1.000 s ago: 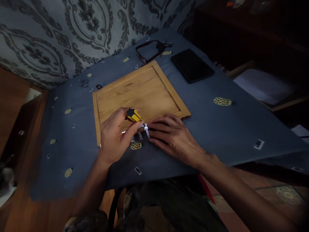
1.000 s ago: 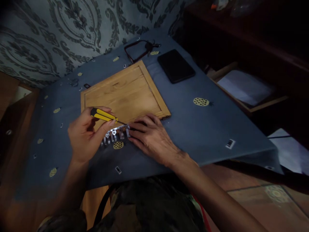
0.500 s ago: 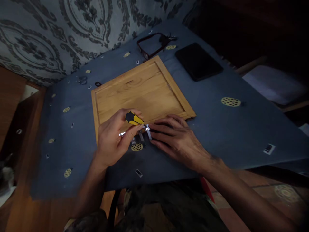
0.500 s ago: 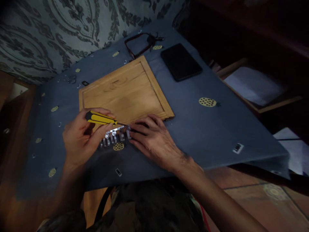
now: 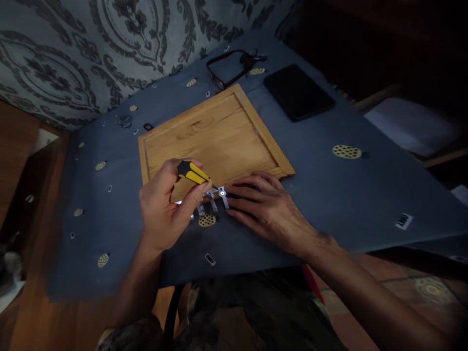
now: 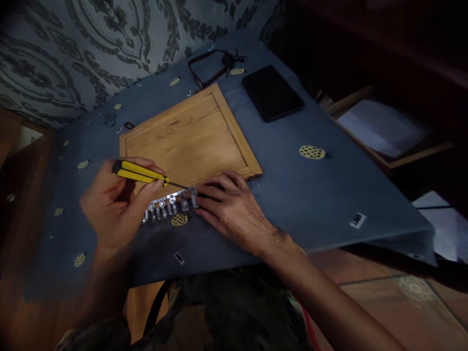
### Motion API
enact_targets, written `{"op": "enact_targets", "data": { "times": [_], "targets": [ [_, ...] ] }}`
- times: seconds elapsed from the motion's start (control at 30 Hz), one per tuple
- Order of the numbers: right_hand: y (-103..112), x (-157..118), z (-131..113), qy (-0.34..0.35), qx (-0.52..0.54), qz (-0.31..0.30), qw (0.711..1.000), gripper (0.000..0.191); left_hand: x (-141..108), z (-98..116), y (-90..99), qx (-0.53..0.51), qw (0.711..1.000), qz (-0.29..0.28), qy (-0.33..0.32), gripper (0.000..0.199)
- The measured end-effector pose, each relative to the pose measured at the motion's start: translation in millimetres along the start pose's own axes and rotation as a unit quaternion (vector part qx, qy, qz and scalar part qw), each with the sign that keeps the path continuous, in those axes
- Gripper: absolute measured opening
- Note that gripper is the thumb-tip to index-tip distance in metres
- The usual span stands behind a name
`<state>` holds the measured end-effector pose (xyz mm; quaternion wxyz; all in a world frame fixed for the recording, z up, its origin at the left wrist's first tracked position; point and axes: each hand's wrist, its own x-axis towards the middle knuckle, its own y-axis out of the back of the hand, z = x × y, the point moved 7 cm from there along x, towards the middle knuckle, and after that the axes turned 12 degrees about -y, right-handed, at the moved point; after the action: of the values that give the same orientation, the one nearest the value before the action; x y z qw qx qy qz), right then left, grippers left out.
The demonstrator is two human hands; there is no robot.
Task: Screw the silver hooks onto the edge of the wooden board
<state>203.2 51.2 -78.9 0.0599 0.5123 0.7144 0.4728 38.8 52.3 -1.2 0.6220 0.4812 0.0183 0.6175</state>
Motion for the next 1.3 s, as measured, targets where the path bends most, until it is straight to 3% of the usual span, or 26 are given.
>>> {"op": "enact_targets", "data": {
  "times": [0.57, 0.9, 1.3],
  "targets": [
    [0.4, -0.2, -0.4, 0.003, -0.006, 0.001, 1.000, 0.021, 2.2, 3.1, -9.6, 0.021, 0.998, -0.030, -0.049, 0.020],
    [1.5, -0.4, -1.2, 0.006, -0.005, 0.017, 1.000, 0.020, 6.9, 18.2, -8.8, 0.056, 0.992, -0.018, -0.108, 0.019],
    [1.4, -0.9, -2.2, 0.012, 0.002, 0.027, 1.000, 0.019, 7.4, 25.3, -13.4, 0.006, 0.984, -0.033, -0.173, 0.021]
  ]
}}
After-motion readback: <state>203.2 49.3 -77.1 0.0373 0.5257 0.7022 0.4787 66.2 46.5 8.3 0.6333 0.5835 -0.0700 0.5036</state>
